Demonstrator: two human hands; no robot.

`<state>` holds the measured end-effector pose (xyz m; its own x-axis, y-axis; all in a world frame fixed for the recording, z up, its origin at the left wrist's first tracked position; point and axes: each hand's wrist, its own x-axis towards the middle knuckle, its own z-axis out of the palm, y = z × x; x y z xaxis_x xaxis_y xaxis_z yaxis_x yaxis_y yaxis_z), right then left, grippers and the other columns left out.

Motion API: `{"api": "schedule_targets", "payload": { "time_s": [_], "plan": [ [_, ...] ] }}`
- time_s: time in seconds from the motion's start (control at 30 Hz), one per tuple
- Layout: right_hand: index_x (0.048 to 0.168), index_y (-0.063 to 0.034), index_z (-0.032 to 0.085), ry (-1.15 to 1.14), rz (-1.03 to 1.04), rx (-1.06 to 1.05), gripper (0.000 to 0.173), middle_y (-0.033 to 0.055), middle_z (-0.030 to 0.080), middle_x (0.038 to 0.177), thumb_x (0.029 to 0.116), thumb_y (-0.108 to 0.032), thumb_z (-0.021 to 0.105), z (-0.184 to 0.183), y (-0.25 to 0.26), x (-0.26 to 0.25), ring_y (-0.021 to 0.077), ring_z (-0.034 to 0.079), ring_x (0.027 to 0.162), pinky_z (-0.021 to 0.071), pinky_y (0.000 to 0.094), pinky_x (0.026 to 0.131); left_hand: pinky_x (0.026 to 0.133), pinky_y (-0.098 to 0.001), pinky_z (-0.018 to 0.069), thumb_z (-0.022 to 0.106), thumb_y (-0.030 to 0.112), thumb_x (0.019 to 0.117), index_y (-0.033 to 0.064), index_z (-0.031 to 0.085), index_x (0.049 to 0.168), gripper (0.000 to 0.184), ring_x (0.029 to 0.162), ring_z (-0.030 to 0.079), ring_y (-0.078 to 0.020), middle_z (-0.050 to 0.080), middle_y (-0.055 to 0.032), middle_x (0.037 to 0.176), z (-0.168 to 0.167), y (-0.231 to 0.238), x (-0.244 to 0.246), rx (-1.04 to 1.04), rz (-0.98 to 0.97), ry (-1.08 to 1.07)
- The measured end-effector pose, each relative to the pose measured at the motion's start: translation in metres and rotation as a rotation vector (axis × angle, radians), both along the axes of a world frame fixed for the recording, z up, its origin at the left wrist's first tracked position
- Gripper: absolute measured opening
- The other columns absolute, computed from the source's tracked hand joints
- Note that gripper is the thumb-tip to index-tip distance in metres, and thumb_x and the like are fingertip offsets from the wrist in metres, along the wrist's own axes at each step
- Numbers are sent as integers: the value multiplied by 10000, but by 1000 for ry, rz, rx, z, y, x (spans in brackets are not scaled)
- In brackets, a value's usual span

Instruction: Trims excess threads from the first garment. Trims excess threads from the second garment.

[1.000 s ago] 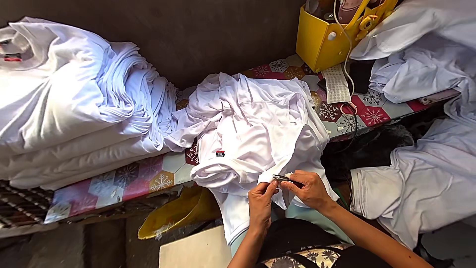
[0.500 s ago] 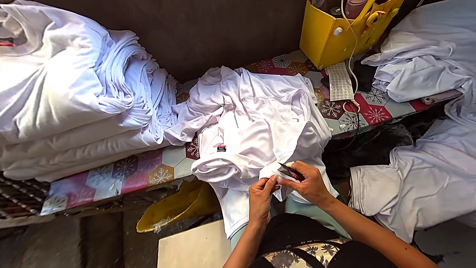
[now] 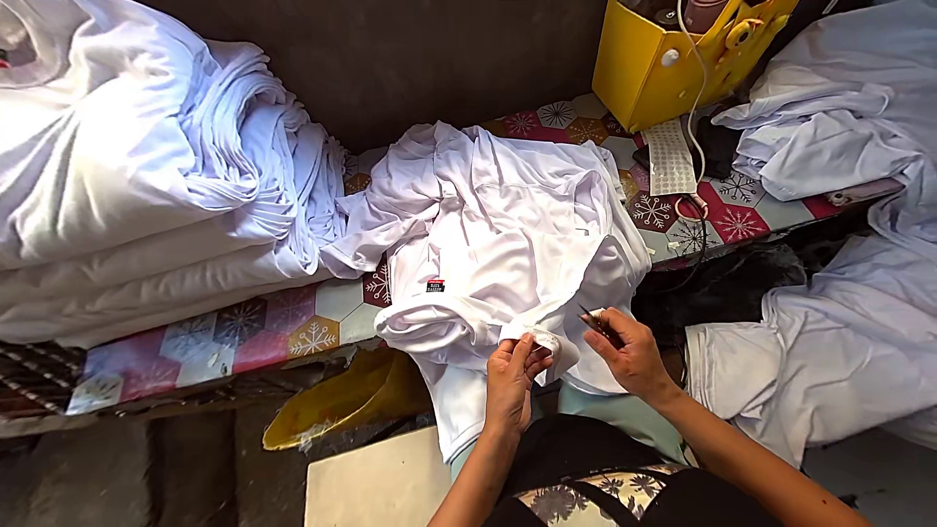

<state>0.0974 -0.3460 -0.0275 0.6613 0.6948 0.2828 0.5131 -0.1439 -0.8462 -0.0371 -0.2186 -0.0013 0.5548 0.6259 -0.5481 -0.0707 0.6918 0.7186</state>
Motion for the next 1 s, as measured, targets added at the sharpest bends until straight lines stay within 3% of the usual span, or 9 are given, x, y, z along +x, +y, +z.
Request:
{"api": "schedule_targets", "payload": {
  "time_s": [0.1, 0.23, 0.37, 0.57, 0.77, 1.0],
  "plan": [
    [955, 24, 697, -150, 97, -35, 525, 87, 592, 763, 1039, -465, 524, -4, -1, 1, 116, 543, 645, 456, 256, 571, 704, -253, 615, 421, 59, 1090, 6, 564, 1003, 176, 719, 722, -119, 716, -56, 821, 1, 3, 3, 103, -32, 27],
    [988, -6, 735, -335, 149, -33, 527, 100, 605, 744, 1004, -507, 570, -10, 5, 7, 174, 559, 580, 440, 316, 481, 736, -254, 606, 398, 54, 1093, 15, 558, 991, 193, 733, 712, -99, 709, -35, 805, 2, 4, 6, 220, -70, 34],
    [1029, -44, 764, -490, 198, -6, 500, 87, 617, 726, 999, -508, 577, -13, 10, 17, 179, 568, 547, 437, 319, 458, 725, -251, 605, 408, 44, 1087, 16, 552, 985, 179, 718, 702, -87, 694, -26, 791, 4, 4, 6, 283, -125, 36],
    [1050, -73, 782, -541, 255, 49, 446, 67, 599, 693, 1004, -471, 588, -14, 11, 26, 167, 543, 543, 409, 307, 467, 696, -242, 602, 440, 44, 1077, 25, 563, 957, 173, 684, 690, -77, 678, -4, 754, 7, 7, 8, 323, -186, 64],
    [898, -76, 762, -581, 242, 90, 383, 52, 578, 642, 1027, -386, 578, -15, 7, 26, 164, 526, 526, 387, 301, 466, 670, -244, 609, 444, 48, 1080, 17, 561, 961, 170, 667, 699, -90, 693, -27, 766, 9, 7, 10, 287, -201, 74],
    [917, -40, 750, -485, 81, 37, 396, 78, 598, 682, 1005, -397, 603, -18, -6, 7, 169, 555, 548, 421, 300, 467, 715, -260, 616, 394, 54, 1098, 3, 543, 1017, 177, 716, 723, -119, 715, -58, 812, 12, 4, 13, 164, -91, 53]
  ]
}}
